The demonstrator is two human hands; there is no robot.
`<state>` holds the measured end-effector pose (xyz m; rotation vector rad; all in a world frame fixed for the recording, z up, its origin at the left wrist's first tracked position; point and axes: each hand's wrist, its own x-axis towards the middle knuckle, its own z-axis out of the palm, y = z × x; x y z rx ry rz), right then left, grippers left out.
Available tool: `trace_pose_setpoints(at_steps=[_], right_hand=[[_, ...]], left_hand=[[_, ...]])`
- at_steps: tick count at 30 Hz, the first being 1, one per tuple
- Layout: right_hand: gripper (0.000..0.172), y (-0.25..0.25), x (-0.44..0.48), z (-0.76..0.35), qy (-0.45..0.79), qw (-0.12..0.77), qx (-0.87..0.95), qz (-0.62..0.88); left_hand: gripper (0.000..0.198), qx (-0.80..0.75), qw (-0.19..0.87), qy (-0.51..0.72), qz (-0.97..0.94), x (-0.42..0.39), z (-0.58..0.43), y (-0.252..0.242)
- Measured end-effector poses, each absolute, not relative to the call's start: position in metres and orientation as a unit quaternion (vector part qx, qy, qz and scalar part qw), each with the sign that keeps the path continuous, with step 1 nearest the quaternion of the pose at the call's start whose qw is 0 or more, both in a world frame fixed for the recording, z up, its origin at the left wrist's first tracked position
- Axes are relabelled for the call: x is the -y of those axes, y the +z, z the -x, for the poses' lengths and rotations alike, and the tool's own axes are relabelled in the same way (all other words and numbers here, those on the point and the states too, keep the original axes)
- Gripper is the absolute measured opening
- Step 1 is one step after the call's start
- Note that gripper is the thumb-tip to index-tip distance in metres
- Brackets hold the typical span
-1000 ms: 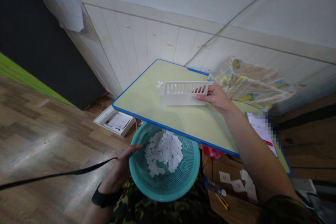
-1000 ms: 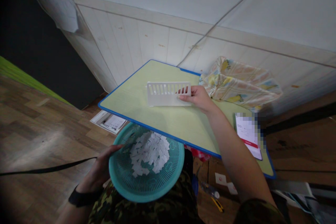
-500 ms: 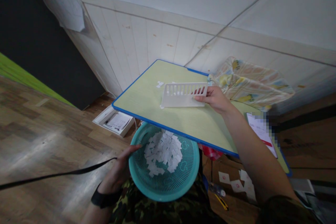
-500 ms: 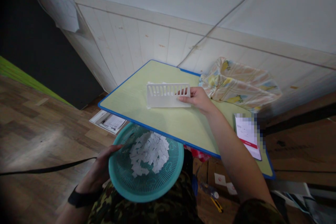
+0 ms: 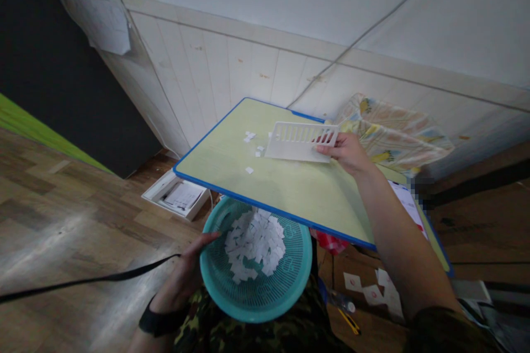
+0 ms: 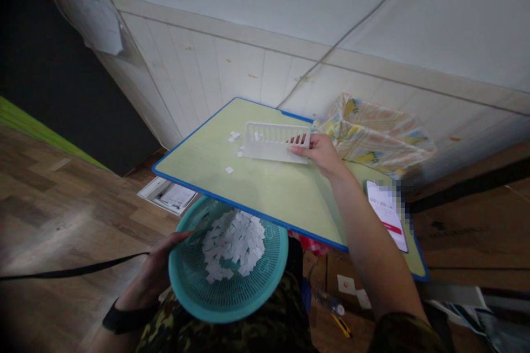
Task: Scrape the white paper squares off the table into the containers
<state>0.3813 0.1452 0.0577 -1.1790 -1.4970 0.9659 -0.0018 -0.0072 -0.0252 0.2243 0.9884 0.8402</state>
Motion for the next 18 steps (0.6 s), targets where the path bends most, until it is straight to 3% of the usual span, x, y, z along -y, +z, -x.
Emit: trace_pose_setpoints(at_steps=[6, 12, 18], right_hand=[[0.038, 0.046, -0.156, -0.406, 0.46, 0.436, 0.602, 0.486], [0.047, 0.026, -0.165, -0.389, 0.445, 0.484, 0.57, 0.493], [0.044, 0.028, -0.164, -0.391, 0.423, 0.495, 0.574, 0.497]], left_hand=[[0.014, -0.474, 0.79, 0.375, -0.106, 0.008, 0.002, -0.026], [0.01, -0.471, 0.803, 0.343, -0.121, 0.01, -0.002, -0.02], [0.025, -0.466, 0.805, 0.341, -0.135, 0.01, -0.004, -0.021]])
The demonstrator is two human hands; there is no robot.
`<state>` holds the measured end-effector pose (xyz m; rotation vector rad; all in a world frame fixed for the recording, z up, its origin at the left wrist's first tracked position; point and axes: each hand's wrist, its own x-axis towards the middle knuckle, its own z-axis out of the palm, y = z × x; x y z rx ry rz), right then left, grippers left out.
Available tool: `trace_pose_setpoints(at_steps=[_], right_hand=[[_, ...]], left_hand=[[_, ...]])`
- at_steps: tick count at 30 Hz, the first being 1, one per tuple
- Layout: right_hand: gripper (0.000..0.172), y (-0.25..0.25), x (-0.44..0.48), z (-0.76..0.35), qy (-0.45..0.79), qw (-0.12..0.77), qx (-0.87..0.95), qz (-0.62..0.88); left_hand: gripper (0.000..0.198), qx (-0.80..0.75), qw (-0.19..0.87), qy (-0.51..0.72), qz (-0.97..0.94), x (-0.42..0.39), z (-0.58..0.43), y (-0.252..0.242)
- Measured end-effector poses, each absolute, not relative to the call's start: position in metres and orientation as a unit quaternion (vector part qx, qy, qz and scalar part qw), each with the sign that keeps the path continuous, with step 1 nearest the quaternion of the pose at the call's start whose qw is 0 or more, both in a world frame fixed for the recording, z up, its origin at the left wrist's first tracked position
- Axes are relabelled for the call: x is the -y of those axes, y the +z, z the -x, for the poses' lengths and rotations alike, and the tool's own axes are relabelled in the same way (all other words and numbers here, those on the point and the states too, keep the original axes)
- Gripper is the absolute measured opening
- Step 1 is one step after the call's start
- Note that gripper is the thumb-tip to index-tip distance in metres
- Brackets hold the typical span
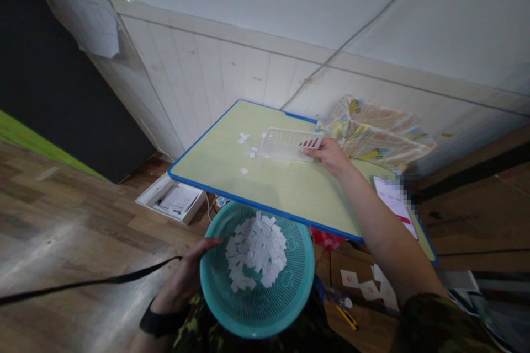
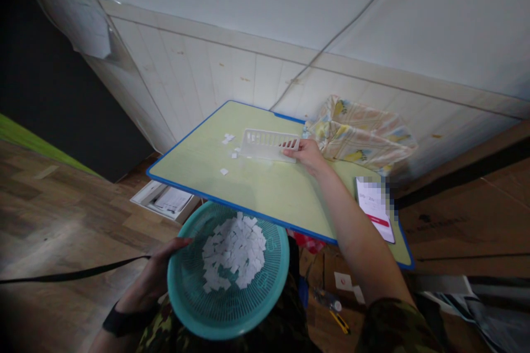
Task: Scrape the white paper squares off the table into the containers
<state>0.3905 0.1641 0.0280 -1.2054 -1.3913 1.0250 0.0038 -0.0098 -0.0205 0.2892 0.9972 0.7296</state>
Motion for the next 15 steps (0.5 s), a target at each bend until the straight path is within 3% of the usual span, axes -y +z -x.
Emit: trace_pose_setpoints(at_steps=[11, 15], right_hand=[[0.036, 0.061, -0.142, -0.366, 0.378, 0.452, 0.643, 0.489], [0.034, 0.062, -0.142, -0.368, 0.332, 0.49, 0.626, 0.508]], left_hand=[[0.02, -0.469, 0.794, 0.365, -0.132, 0.008, 0.0, -0.015], [0.021, -0.462, 0.797, 0.373, -0.115, 0.008, 0.002, -0.016]])
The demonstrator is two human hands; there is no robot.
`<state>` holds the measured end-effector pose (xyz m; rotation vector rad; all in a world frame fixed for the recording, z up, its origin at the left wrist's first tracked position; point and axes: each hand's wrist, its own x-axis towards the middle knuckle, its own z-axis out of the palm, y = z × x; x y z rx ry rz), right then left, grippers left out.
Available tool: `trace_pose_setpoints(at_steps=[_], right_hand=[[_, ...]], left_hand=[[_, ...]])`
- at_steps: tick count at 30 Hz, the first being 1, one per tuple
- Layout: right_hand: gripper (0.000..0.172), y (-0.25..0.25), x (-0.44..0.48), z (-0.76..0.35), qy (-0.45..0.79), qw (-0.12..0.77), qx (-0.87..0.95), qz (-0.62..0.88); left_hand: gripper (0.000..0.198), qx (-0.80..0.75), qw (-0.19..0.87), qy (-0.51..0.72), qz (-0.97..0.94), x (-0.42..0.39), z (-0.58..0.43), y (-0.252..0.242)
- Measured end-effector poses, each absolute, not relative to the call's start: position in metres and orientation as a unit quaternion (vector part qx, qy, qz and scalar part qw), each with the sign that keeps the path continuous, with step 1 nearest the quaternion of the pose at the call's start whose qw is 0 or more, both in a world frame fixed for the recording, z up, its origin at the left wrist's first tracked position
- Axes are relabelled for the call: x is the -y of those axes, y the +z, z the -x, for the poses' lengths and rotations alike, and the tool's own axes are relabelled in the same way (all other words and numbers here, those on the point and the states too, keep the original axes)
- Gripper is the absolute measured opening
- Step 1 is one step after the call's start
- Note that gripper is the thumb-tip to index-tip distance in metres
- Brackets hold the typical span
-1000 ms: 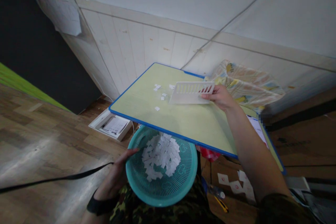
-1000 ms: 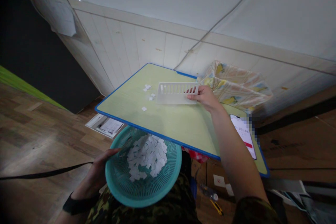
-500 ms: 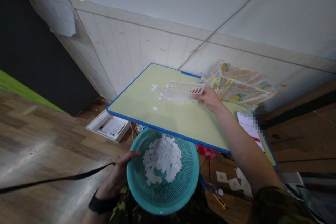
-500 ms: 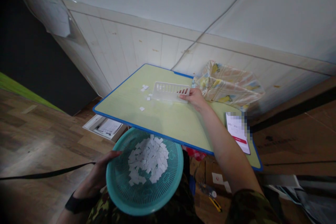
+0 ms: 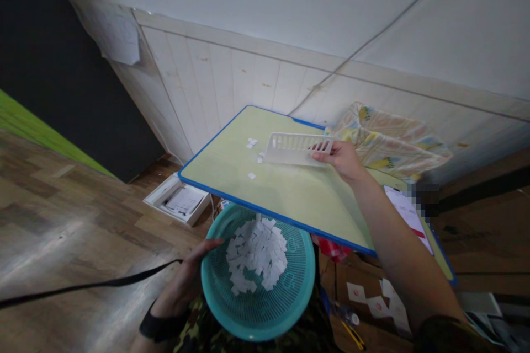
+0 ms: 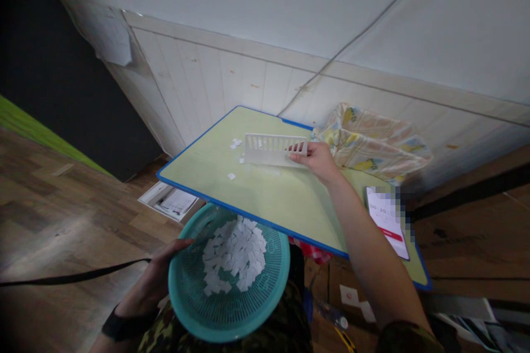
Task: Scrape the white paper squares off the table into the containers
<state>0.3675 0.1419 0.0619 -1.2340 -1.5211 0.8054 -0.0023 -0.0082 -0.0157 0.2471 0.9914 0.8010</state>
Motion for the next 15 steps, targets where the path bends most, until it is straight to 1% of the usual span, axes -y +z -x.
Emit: trace_pose_setpoints(at_steps=[4, 7, 9, 11, 15], right_hand=[[0.036, 0.055, -0.153, -0.366, 0.277, 0.531, 0.604, 0.526], [0.036, 0.053, -0.172, -0.352, 0.231, 0.535, 0.614, 0.532], [0.034, 0.055, -0.187, -0.337, 0.2, 0.513, 0.637, 0.539], [0.032, 0.059, -0.202, -0.323, 0.173, 0.481, 0.659, 0.552], [0.029, 0.066, -0.219, -0.304, 0.162, 0.425, 0.691, 0.562]], left_hand=[[0.023, -0.452, 0.799, 0.381, -0.113, 0.008, 0.003, -0.014], [0.025, -0.451, 0.791, 0.391, -0.131, 0.007, 0.005, -0.012], [0.025, -0.451, 0.788, 0.396, -0.135, 0.006, 0.007, -0.011], [0.019, -0.456, 0.785, 0.397, -0.135, 0.005, 0.01, -0.011], [0.009, -0.472, 0.775, 0.4, -0.13, 0.002, 0.021, -0.014]])
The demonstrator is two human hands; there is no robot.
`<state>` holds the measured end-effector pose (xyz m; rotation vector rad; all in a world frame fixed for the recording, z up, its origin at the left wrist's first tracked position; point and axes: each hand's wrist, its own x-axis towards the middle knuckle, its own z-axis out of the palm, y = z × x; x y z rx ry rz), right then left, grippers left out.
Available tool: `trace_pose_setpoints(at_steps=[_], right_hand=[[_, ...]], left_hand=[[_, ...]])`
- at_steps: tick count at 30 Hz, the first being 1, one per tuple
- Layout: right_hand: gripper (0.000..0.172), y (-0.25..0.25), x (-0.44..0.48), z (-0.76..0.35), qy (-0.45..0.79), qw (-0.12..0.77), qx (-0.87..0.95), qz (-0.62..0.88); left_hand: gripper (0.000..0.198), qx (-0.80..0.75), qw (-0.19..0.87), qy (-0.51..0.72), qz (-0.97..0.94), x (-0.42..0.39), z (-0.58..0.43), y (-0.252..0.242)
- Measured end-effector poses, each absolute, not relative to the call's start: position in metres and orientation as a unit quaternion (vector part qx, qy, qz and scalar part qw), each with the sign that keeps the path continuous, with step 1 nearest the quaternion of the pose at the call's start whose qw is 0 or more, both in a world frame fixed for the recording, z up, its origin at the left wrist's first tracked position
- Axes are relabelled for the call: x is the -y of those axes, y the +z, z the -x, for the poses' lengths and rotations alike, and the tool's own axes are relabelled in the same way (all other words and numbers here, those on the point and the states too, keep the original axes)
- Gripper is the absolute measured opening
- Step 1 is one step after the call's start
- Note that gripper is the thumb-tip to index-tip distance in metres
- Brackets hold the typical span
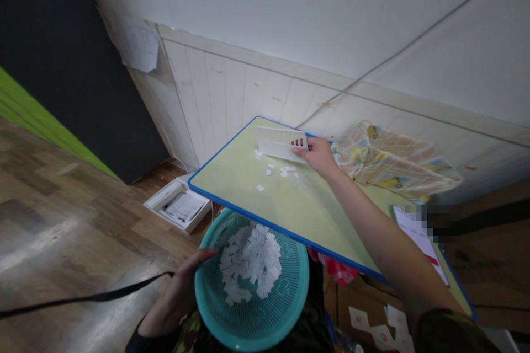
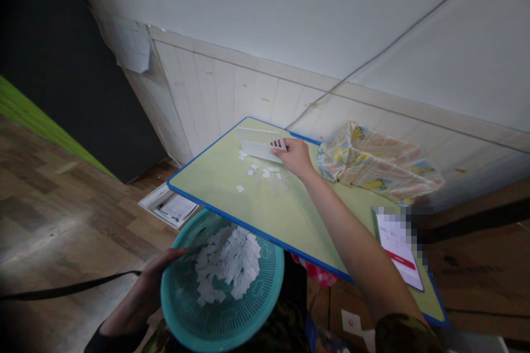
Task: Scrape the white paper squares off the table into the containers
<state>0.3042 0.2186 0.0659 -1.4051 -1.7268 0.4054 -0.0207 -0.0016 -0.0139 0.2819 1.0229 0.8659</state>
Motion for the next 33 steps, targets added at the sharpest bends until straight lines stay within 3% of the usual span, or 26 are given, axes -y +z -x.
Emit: trace_pose_setpoints(at_steps=[14, 20, 33], right_hand=[[0.034, 0.074, -0.217, -0.275, 0.26, 0.419, 0.708, 0.505], [0.031, 0.073, -0.22, -0.267, 0.226, 0.414, 0.709, 0.525], [0.033, 0.084, -0.204, -0.262, 0.33, 0.382, 0.727, 0.465]], left_hand=[[0.012, -0.489, 0.749, 0.44, -0.079, -0.01, 0.054, -0.03], [0.016, -0.496, 0.737, 0.449, -0.095, -0.009, 0.058, -0.031], [0.015, -0.503, 0.726, 0.455, -0.117, -0.008, 0.059, -0.032]])
